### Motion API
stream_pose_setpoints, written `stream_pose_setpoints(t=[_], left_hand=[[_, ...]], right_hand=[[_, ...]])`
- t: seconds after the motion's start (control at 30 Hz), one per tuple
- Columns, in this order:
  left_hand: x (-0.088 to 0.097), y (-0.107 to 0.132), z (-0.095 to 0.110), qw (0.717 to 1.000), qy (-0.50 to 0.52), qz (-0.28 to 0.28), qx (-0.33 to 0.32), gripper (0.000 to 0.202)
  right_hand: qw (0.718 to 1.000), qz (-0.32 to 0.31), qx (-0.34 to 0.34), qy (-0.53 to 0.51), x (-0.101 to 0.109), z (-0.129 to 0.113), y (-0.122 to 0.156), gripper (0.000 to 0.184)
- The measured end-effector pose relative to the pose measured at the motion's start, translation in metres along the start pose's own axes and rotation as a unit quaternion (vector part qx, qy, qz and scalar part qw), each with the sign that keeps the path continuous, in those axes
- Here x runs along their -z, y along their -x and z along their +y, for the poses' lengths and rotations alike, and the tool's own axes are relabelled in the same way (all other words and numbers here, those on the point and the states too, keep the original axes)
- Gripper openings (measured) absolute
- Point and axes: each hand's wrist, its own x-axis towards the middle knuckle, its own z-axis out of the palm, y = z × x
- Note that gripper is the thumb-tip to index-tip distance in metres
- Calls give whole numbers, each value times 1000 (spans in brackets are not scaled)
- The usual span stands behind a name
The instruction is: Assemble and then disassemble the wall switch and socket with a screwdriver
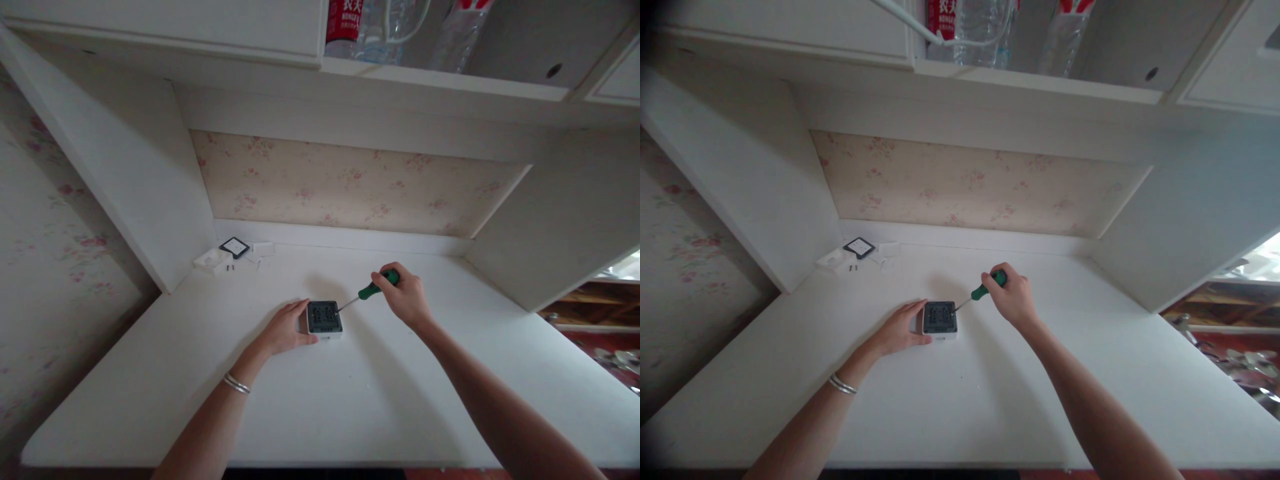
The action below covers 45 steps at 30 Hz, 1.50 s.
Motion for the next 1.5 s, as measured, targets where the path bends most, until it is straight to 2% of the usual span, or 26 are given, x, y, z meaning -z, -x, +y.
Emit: stream_pose_setpoints(t=[0.57, 1.3, 1.5], left_hand=[[0, 0, 0, 1000, -6, -5, 7, 92], [1, 0, 1, 1000, -1, -4, 7, 92], [-1, -1, -1, 1000, 8, -2, 6, 91]], right_hand=[[999, -3, 33, 25, 1, -9, -4, 24], [998, -22, 36, 43, 0, -8, -1, 25], [994, -41, 70, 68, 0, -13, -4, 23]])
